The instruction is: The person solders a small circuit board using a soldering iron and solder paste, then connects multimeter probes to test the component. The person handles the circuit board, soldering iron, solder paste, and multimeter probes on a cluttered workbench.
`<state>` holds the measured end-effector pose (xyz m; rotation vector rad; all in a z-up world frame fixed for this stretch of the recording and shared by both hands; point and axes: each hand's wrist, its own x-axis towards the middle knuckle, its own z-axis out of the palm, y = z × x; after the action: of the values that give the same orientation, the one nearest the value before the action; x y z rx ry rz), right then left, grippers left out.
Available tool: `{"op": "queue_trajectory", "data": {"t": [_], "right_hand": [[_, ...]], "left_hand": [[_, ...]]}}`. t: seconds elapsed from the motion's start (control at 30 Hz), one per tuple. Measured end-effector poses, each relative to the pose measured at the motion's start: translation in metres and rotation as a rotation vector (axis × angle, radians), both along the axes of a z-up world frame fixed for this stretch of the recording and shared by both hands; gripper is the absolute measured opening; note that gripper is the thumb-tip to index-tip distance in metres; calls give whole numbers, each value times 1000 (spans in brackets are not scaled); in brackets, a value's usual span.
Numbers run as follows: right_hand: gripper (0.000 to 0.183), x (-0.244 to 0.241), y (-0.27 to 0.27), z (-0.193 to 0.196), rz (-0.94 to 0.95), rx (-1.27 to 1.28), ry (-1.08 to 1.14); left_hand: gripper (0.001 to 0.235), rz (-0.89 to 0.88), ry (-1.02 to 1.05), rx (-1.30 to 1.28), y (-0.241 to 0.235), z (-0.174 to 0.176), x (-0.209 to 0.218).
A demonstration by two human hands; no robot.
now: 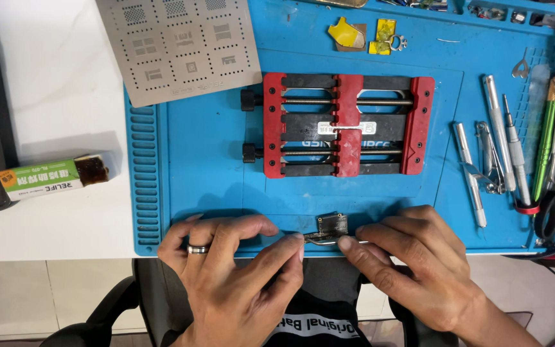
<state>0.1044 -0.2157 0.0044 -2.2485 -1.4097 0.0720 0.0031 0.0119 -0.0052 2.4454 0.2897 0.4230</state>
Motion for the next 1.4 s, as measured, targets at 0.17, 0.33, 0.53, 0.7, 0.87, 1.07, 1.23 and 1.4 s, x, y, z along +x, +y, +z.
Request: {"op": "queue_trajectory", "data": {"t": [0.17,0.33,0.53,0.7,0.87,1.07,1.23,1.4], "right_hand": [[25,0,1,0,2,2,3],[23,0,1,0,9,21,3],[34,-3,-9,-5,3,-48,31],[34,-3,-9,-6,-3,-39,27],[30,-1,-1,-4,-11,5,17],[23,4,3,-1,-5,78,-29],[23,3,3,-3,11,96,-34],[27,4,5,-3,3,102,-33]], "left_hand": [[10,-11,9,5,0,-1,-1],[10,-2,5,6,-1,0,0],[11,-12,8,15,1,3,1],[13,-9,18,5,0,3,1],[17,25,-19,14,-2,3,1],[13,-4,-58,63,-3,-4,0],[15,-58,-39,94,10,0,-2],[17,-136,-44,121,17,1,0]]}}
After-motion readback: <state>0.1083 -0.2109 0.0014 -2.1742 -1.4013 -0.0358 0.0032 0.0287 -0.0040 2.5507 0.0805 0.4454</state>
